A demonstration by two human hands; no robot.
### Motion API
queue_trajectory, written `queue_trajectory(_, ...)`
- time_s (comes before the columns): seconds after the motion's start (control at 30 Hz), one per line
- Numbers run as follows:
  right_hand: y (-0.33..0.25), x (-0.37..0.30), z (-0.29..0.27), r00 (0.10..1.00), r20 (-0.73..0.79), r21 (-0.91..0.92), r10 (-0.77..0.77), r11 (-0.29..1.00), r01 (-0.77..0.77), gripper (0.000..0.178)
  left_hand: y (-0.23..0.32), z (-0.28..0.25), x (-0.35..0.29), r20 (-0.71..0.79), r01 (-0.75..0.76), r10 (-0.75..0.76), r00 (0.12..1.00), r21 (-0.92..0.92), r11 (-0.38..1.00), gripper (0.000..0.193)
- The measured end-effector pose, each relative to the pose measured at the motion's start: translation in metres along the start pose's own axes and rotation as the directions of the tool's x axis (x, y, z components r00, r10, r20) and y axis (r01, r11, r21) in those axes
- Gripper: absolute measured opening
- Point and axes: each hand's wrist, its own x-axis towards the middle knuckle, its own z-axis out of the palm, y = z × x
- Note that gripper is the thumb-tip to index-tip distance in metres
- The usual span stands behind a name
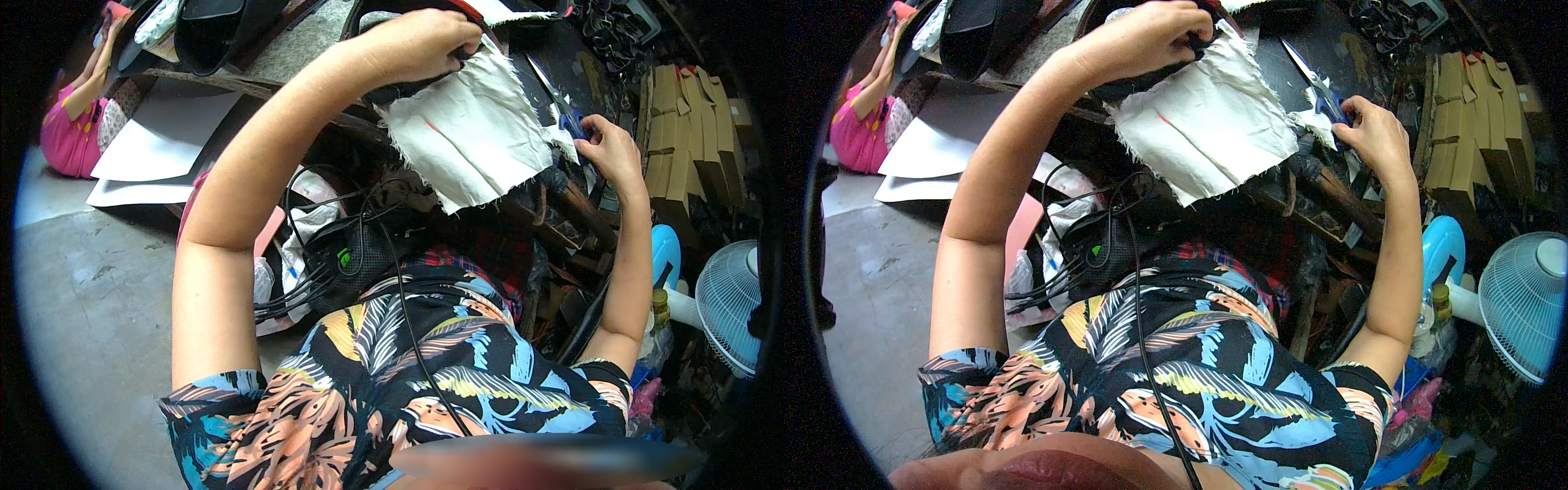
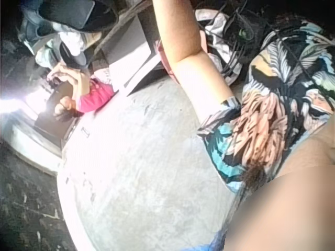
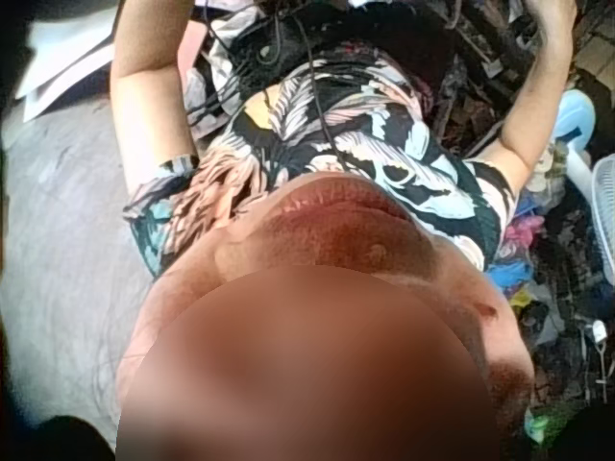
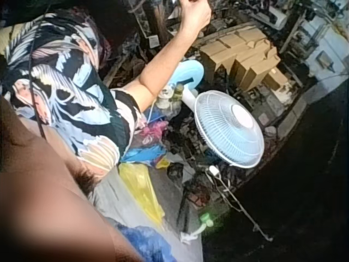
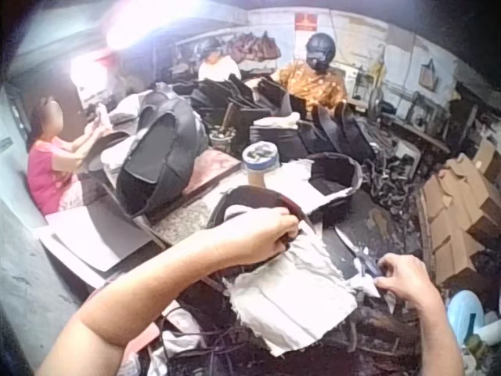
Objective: The person places a white fabric insert into a black shoe, trims the excess with scissors, and repeats the process for a second shoe. The person handles the shoes and fabric by hand and uses scissors to cut the fabric flush with the shoe edges.
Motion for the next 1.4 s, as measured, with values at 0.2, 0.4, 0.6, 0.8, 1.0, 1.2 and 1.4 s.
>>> queue_trajectory(0.2,0.015,-0.005,-0.02,0.999,0.033,0.67,-0.036,0.742,0.005,0.037,0.003,0.029,-0.005,-0.033,0.122,-0.119,0.992,0.134,0.983,0.013)
queue_trajectory(0.4,-0.043,-0.049,-0.049,0.876,-0.298,-0.054,-0.379,0.923,0.381,0.044,-0.017,0.024,-0.006,-0.012,0.055,-0.055,0.998,-0.035,0.998,0.013)
queue_trajectory(0.6,-0.091,-0.047,-0.047,0.806,-0.266,-0.373,-0.528,0.828,0.419,0.036,-0.017,0.028,-0.006,-0.024,-0.002,0.002,1.0,0.012,1.0,0.013)
queue_trajectory(0.8,-0.103,-0.046,-0.039,0.77,-0.244,-0.475,-0.59,0.765,0.436,0.034,-0.014,0.03,-0.006,-0.039,-0.014,0.016,0.999,0.058,0.998,0.013)
queue_trajectory(1.0,-0.101,-0.045,-0.039,0.835,-0.214,-0.374,-0.507,0.832,0.41,0.033,-0.016,0.029,-0.011,-0.03,0.114,-0.114,0.993,0.025,0.993,0.012)
queue_trajectory(1.2,-0.103,-0.051,-0.038,0.857,-0.246,-0.398,-0.453,0.853,0.336,0.033,-0.019,0.032,-0.005,-0.04,0.115,-0.113,0.993,0.025,0.993,0.012)
queue_trajectory(1.4,-0.111,-0.046,-0.037,0.773,-0.251,-0.49,-0.583,0.765,0.418,0.032,-0.016,0.035,-0.006,-0.085,0.115,-0.113,0.99,0.013,0.993,0.013)
